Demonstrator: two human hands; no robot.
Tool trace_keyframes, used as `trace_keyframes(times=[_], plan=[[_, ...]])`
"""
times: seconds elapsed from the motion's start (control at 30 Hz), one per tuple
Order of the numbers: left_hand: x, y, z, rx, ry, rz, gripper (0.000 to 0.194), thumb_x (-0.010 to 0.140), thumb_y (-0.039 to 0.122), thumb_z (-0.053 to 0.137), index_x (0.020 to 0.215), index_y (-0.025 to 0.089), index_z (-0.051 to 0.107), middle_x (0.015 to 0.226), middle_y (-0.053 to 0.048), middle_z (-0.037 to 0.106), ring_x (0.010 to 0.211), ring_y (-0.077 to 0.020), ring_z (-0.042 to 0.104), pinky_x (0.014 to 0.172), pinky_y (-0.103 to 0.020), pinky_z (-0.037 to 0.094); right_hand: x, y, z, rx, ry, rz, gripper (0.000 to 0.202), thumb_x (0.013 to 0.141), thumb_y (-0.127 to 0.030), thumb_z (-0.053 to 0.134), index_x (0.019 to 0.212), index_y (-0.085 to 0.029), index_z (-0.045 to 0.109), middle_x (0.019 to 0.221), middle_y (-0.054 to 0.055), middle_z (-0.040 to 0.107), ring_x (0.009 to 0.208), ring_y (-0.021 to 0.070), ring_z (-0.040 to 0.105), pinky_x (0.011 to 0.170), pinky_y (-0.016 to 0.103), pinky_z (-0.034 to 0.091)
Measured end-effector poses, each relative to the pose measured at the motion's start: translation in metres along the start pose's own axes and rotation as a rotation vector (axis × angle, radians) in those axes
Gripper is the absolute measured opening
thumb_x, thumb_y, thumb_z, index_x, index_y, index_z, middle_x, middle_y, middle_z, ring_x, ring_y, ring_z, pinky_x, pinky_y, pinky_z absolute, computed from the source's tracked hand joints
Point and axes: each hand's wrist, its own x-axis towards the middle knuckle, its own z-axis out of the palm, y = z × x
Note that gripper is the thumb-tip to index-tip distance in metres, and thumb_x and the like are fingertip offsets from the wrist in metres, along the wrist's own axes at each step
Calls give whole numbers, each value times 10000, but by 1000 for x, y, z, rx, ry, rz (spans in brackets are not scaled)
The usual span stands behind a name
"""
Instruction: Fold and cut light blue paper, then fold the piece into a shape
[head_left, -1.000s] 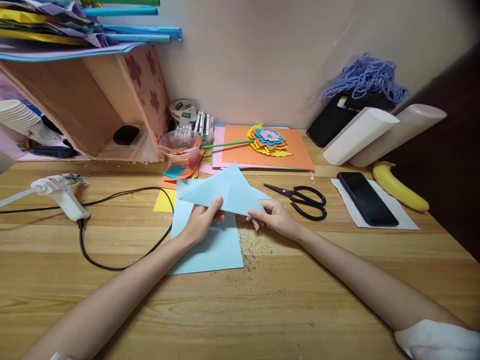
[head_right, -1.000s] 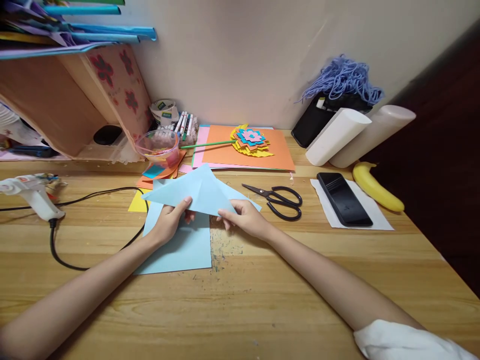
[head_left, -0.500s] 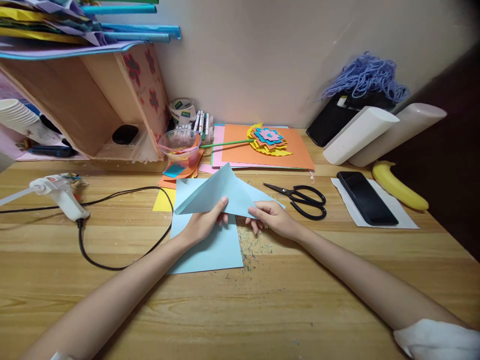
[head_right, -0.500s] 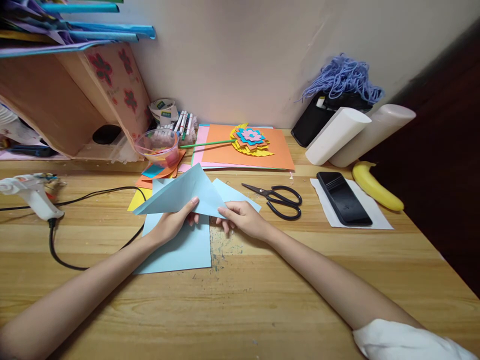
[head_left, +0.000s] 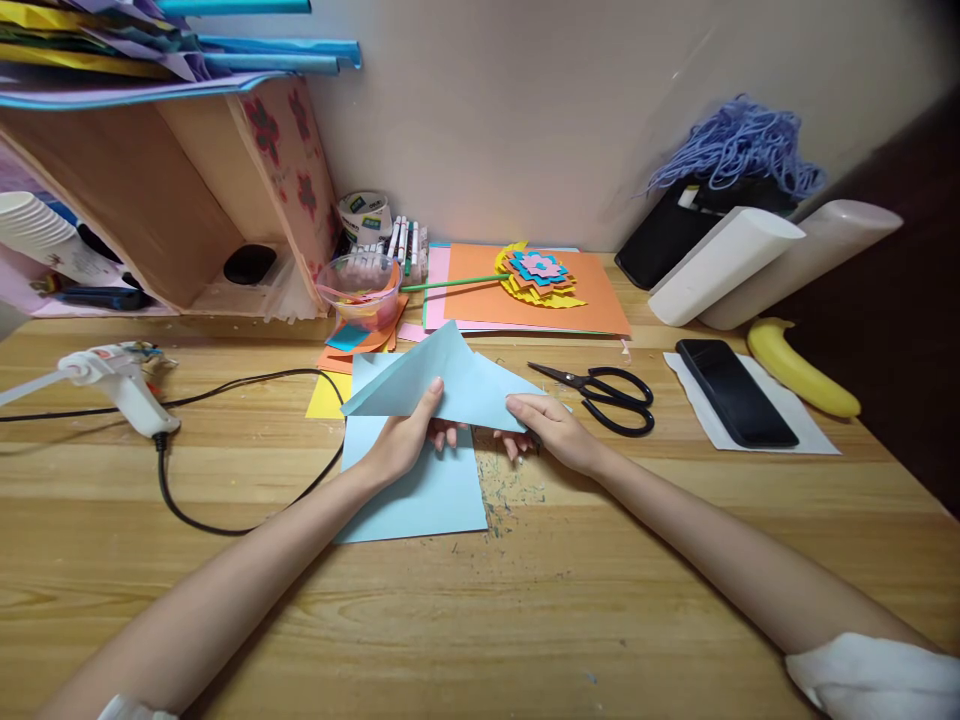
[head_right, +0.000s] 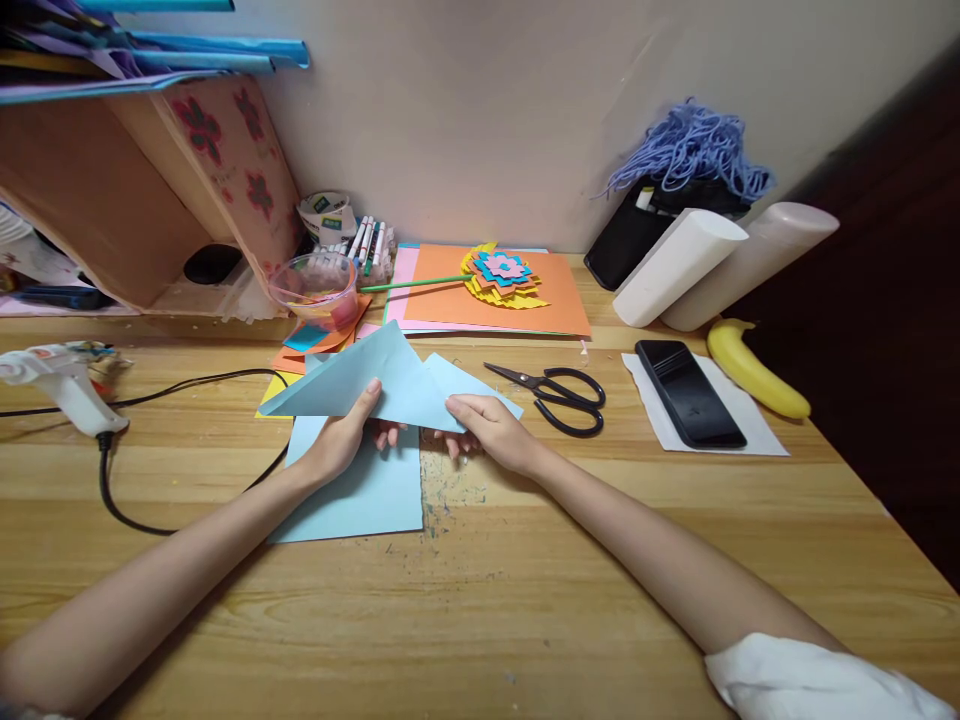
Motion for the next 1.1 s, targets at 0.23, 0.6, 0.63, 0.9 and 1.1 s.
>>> trace_keyframes(times=[0.23,0.6,0.63,0.9,1.1], plan=[[-3,0,-1,104,-69,-34,622,865,584,266,523,159,565,529,-40,577,519,-128,508,631,-250,418,0,-1,-3,-75,20,-35,401,876,-465,414,599,-178,464,535,-23,471,498,100,421,497,240,331],[2,-8,-6,79,-116,-9,640,823,637,306,583,134,621,615,-74,619,611,-156,543,676,-280,414,-2,3,3,-264,289,-278,93,719,-177,585,739,-198,496,659,-19,512,552,98,460,524,239,386],[3,-8,-7,25,-134,25,638,822,639,306,664,123,647,644,-75,620,617,-154,543,655,-279,417,-3,3,3,-328,343,-343,100,711,-158,583,743,-202,499,677,-13,522,555,100,458,527,244,388],[6,-4,-4,-290,-106,155,583,800,612,406,1165,172,519,1136,-110,576,980,-230,548,786,-329,449,-6,6,5,-592,341,-578,187,686,-89,537,787,-235,478,747,25,561,651,151,506,533,273,438],[7,-10,-9,-281,-21,39,374,760,428,504,992,146,581,944,-56,639,869,-215,572,792,-325,432,-8,7,6,-587,342,-501,121,781,-185,520,864,-246,458,778,25,566,670,154,537,588,295,478]])
